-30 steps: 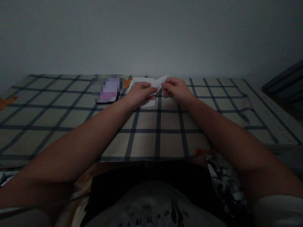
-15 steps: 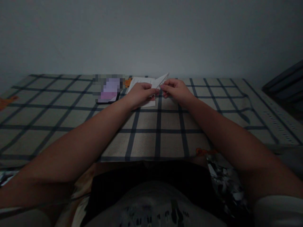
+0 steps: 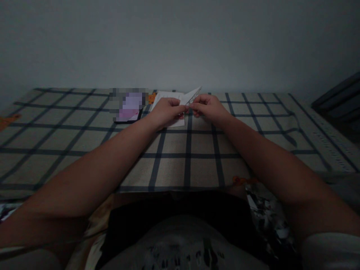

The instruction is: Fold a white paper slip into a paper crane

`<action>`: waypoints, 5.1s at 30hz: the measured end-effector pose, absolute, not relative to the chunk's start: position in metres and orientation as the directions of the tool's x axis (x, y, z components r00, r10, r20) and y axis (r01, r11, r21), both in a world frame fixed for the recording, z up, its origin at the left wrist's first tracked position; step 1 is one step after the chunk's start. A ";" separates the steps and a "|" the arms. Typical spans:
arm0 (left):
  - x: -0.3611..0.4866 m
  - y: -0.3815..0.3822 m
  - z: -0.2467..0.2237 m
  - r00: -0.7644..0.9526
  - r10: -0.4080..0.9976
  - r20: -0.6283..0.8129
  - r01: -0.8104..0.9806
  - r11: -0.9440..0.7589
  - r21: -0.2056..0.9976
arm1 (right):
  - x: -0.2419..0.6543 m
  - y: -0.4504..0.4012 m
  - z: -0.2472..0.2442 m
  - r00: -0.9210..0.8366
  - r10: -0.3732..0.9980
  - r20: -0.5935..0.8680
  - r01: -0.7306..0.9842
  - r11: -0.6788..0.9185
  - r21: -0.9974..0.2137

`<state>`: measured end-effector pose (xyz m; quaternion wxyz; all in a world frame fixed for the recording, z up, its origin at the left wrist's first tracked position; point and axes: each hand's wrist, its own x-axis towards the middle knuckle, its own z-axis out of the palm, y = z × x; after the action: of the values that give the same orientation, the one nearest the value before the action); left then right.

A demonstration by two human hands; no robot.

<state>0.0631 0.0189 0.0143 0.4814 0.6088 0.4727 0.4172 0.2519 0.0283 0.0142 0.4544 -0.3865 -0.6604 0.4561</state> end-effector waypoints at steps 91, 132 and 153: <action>0.062 0.011 0.016 0.241 0.946 0.218 0.123 -0.252 0.960 | 0.265 0.044 0.002 -0.325 0.614 0.719 0.381 0.781 -0.495; 0.062 0.022 0.012 0.313 0.939 0.142 -0.068 -0.126 0.990 | 0.266 0.035 0.010 -0.411 0.717 0.563 0.256 0.684 -0.684; 0.059 0.021 0.017 0.248 0.946 0.209 0.120 -0.244 0.962 | 0.264 0.033 0.011 -0.282 0.872 0.400 0.227 0.466 -0.855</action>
<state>0.0589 0.0213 0.0171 0.4555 0.6455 0.4129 0.4532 0.2638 0.0329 0.0108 0.4624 -0.3812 -0.7204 0.3490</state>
